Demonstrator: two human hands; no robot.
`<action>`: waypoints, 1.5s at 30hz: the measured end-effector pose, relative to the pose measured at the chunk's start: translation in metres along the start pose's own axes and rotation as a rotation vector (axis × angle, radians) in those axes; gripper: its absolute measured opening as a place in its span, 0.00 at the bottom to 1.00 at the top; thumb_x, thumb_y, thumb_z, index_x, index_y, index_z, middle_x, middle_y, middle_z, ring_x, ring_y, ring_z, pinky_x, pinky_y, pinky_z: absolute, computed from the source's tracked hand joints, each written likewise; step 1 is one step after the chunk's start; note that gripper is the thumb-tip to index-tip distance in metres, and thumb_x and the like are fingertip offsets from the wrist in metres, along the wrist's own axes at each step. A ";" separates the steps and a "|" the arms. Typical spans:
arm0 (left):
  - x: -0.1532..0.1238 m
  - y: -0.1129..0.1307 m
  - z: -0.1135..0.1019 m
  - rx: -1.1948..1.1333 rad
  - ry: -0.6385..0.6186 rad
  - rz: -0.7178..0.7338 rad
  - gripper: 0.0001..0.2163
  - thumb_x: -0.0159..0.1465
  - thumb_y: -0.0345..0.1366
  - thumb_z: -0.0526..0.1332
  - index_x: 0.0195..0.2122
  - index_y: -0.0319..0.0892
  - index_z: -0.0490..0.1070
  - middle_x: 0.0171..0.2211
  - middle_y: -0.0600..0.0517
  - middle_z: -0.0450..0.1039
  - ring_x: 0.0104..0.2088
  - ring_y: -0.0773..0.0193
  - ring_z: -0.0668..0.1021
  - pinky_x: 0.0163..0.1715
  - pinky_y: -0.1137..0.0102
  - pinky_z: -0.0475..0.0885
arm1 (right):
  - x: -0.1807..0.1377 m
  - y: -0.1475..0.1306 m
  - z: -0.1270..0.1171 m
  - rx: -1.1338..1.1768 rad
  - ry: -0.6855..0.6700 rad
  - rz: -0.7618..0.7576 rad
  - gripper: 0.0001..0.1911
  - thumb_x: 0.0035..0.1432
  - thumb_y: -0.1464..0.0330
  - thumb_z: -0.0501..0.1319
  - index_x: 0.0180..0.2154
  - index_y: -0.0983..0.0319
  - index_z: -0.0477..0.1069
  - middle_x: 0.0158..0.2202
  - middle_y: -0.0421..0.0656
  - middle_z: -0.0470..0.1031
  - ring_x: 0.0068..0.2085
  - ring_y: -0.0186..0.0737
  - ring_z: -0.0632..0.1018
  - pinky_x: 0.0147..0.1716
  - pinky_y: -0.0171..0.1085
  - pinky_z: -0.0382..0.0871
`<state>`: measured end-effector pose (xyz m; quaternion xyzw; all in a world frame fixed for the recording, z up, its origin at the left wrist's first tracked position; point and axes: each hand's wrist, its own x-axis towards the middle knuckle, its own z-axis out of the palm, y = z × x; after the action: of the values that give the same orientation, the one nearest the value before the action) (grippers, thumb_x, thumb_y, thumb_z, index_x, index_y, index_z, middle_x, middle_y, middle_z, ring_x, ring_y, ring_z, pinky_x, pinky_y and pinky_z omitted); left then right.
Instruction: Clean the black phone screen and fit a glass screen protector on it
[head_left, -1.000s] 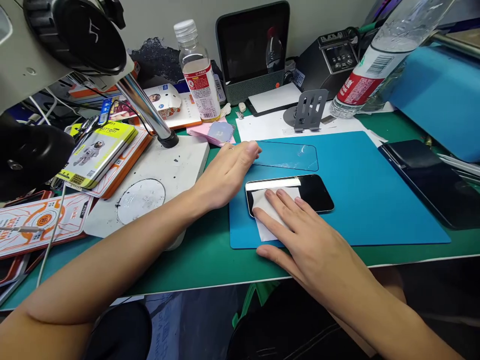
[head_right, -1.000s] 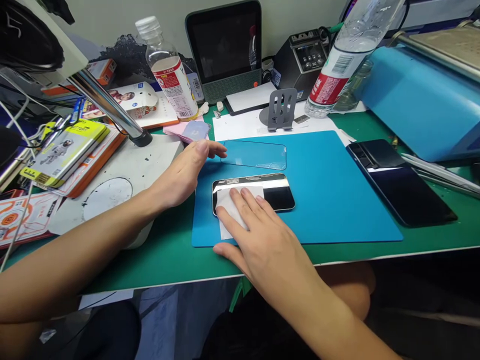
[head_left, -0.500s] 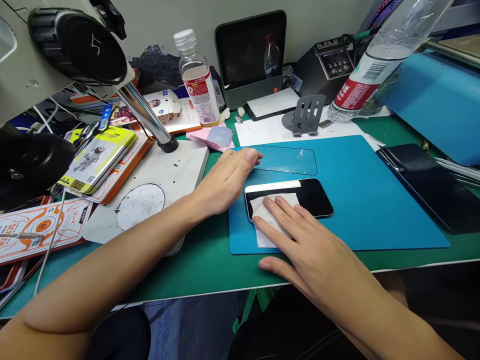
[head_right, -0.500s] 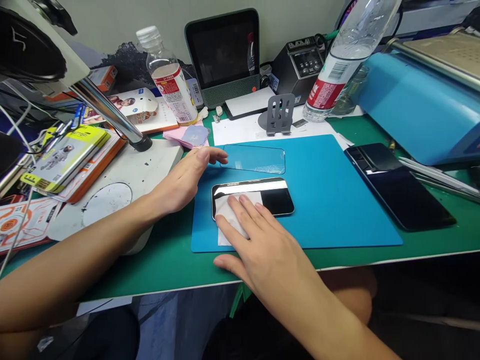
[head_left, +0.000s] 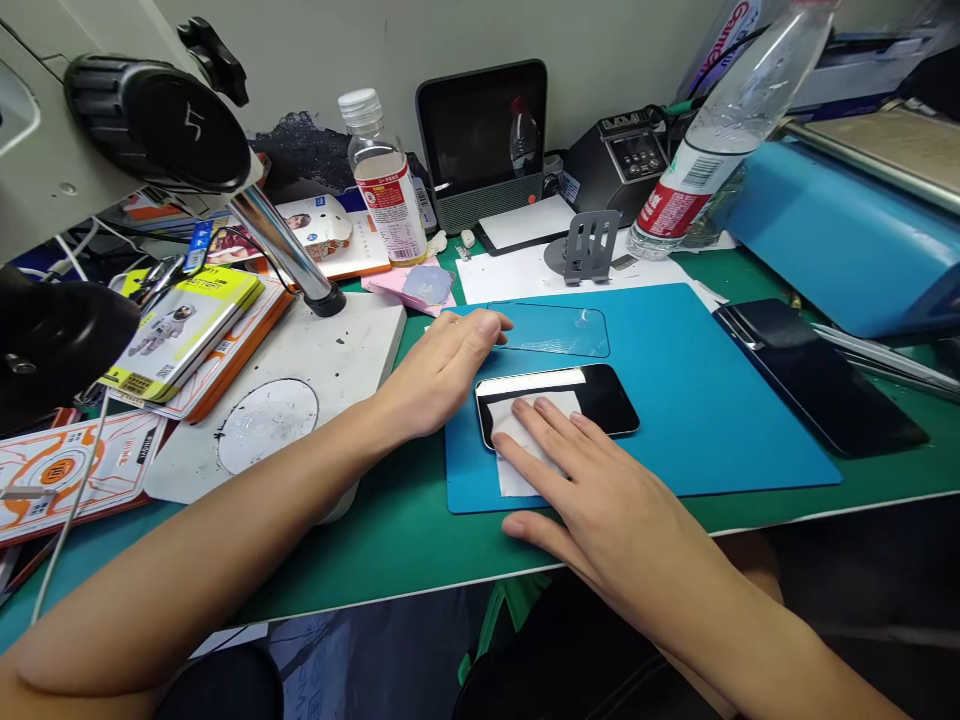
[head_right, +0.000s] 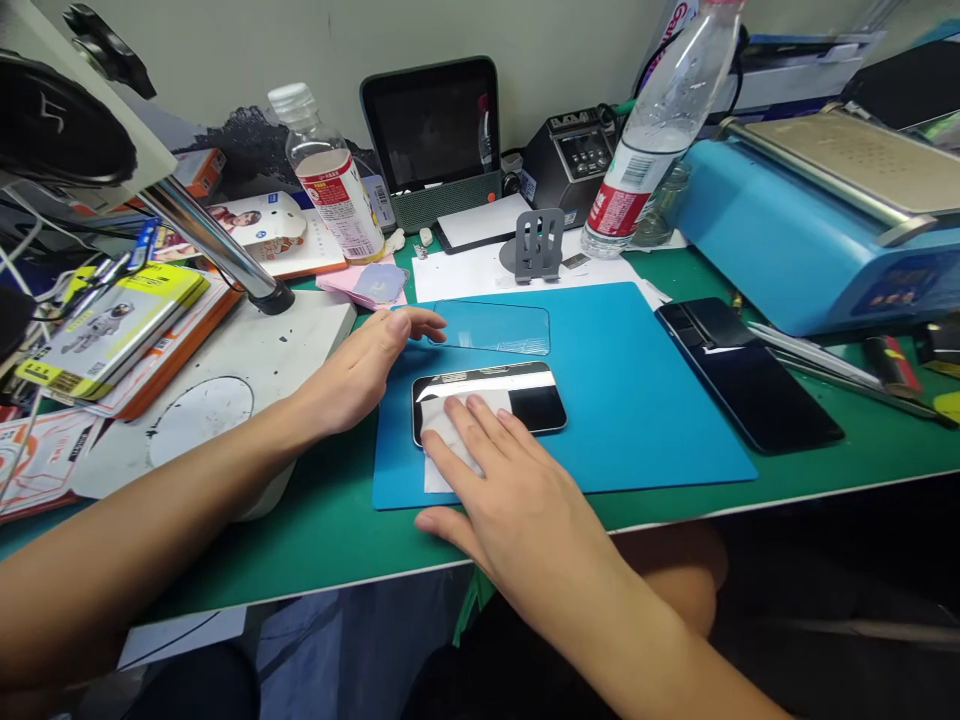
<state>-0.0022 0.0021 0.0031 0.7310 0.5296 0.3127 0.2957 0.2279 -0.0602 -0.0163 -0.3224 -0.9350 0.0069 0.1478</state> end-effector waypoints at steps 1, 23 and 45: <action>0.000 0.000 0.000 -0.005 -0.002 0.001 0.33 0.79 0.58 0.36 0.58 0.44 0.75 0.53 0.46 0.80 0.57 0.52 0.75 0.63 0.54 0.67 | 0.003 -0.002 0.001 0.006 -0.006 0.011 0.29 0.72 0.55 0.60 0.65 0.64 0.73 0.71 0.58 0.69 0.70 0.61 0.71 0.65 0.59 0.73; 0.000 -0.002 0.000 0.003 -0.026 -0.033 0.37 0.76 0.63 0.35 0.54 0.46 0.78 0.55 0.47 0.79 0.57 0.51 0.75 0.62 0.53 0.68 | -0.035 0.004 -0.005 -0.061 0.010 0.202 0.34 0.77 0.53 0.49 0.70 0.71 0.64 0.73 0.55 0.64 0.72 0.55 0.70 0.65 0.58 0.73; -0.005 0.002 -0.003 0.213 -0.409 0.286 0.41 0.61 0.61 0.71 0.68 0.45 0.62 0.65 0.40 0.70 0.64 0.41 0.72 0.62 0.48 0.71 | -0.061 0.019 -0.017 0.031 -0.052 0.358 0.35 0.77 0.53 0.52 0.75 0.63 0.55 0.75 0.50 0.61 0.75 0.53 0.63 0.70 0.61 0.66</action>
<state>-0.0040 -0.0028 0.0060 0.8734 0.3801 0.1396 0.2706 0.2898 -0.0835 -0.0186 -0.4813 -0.8658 0.0557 0.1251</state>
